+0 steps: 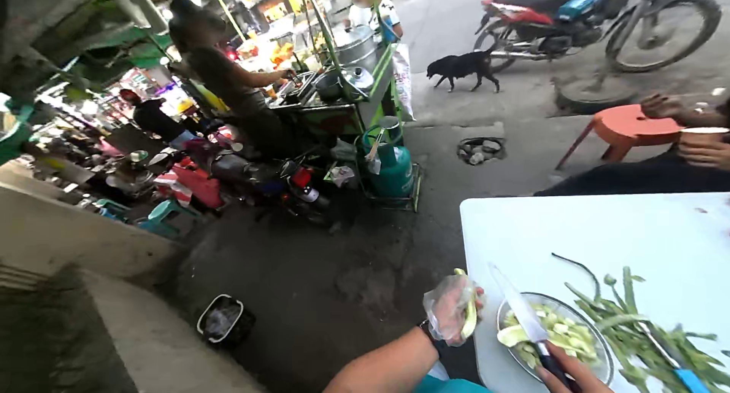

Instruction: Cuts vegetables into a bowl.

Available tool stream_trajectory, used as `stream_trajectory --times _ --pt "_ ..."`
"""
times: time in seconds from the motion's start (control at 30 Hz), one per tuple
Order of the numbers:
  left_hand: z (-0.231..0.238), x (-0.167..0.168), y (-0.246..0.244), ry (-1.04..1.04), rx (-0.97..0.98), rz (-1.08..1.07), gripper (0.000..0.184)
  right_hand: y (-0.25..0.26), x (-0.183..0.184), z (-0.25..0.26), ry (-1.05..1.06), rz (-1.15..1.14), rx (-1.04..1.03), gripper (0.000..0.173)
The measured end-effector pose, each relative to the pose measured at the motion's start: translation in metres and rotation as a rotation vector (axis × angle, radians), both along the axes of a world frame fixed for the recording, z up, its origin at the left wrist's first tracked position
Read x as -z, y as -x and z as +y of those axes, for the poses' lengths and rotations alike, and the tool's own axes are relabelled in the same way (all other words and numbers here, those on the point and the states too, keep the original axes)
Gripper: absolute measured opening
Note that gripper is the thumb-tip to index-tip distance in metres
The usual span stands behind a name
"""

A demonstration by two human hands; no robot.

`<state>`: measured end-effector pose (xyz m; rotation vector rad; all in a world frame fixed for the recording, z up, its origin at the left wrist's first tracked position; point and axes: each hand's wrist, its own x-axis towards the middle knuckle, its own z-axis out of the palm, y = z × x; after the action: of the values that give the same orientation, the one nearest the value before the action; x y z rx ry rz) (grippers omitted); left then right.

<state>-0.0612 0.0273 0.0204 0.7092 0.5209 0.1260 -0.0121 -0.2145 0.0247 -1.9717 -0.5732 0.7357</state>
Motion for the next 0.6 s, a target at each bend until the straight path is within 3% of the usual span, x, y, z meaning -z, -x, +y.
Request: stream_trajectory --times 0.13,0.23,0.43,0.6 --pt "0.011 -0.001 0.021 -0.099 -0.011 -0.130 0.033 0.004 -0.030 0.049 0.048 -0.200 -0.185 0.055" --pt "0.024 -0.007 0.041 -0.185 -0.047 -0.064 0.030 0.015 -0.052 0.089 0.170 -0.283 -0.336 0.053" --pt "0.057 -0.028 0.083 0.115 -0.314 0.066 0.027 0.048 -0.072 0.155 0.207 -0.347 -0.578 0.057" --pt "0.085 -0.042 0.129 0.018 -0.510 0.038 0.030 0.061 -0.106 0.198 0.182 -0.437 -0.676 0.070"
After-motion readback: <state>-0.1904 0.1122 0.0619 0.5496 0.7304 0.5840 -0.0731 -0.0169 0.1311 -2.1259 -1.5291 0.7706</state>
